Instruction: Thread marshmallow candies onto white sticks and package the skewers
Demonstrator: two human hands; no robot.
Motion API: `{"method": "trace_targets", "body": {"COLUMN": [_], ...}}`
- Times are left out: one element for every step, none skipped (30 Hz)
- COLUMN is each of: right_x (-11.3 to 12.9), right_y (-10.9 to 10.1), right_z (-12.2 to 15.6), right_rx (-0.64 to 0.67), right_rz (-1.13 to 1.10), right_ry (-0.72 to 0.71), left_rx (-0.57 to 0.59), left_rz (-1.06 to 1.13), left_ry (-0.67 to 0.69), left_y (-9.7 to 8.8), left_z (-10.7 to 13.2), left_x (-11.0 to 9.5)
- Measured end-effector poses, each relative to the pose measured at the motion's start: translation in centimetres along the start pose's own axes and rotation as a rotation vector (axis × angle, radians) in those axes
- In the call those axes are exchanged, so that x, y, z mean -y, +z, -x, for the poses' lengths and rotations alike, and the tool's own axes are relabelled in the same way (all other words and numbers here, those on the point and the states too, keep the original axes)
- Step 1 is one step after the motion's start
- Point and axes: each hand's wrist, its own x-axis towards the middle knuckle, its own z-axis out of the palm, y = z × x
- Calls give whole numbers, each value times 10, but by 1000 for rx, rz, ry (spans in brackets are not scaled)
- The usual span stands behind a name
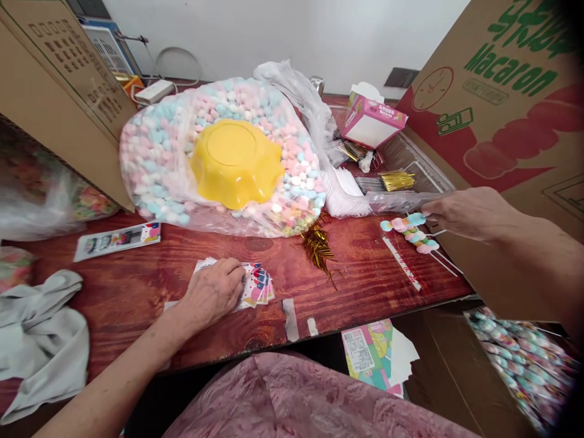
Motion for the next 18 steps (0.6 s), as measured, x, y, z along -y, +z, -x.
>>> {"method": "trace_targets", "body": {"right_x": [-3,-5,-5,-3,3,11,22,36,50,65,79,93,104,115,124,131,139,145], "right_y": [-6,-10,-12,-10,-6,1,11,21,32,43,53,62,70,76,82,86,90,93], "right_z": [8,20,34,52,71,91,111,130,147,163,176,187,196,204,212,219,225,231], "right_rx": [118,284,406,432,412,397,390,381,353,361,345,312,266,218,172,136,113,99], "right_rz": [24,53,25,-61,-200,-338,-439,-500,-547,-563,-572,-580,-570,-558,-546,-536,-535,-544], "right_ry": [17,33,37,48,49,29,-30,-106,-186,-256,-313,-361,-377,-381,-378,-371,-369,-370], "left_rx": [-8,-30,-69,-113,-151,-173,-153,-115,-77,-47,-61,-96,-165,-254,-347,-440,-515,-566], "left_rz": [44,105,191,312,474,672,896,1138,1356,1515,1613,1653,1629,1554,1443,1315,1192,1086], "left_ry": [-24,-49,-83,-127,-173,-226,-276,-301,-303,-305,-304,-297,-294,-282,-260,-233,-202,-174], "left_y": [-4,-8,-14,-19,-23,-27,-28,-28,-25,-21,-15,-9,-3,2,6,9,11,12], "left_z": [0,0,0,-2,-5,-8,-13,-19,-25,-31,-35,-39,-40,-40,-39,-37,-34,-32], "left_x": [-1,-4,-9,-17,-28,-40,-54,-68,-81,-92,-101,-106,-109,-108,-105,-101,-96,-91]}}
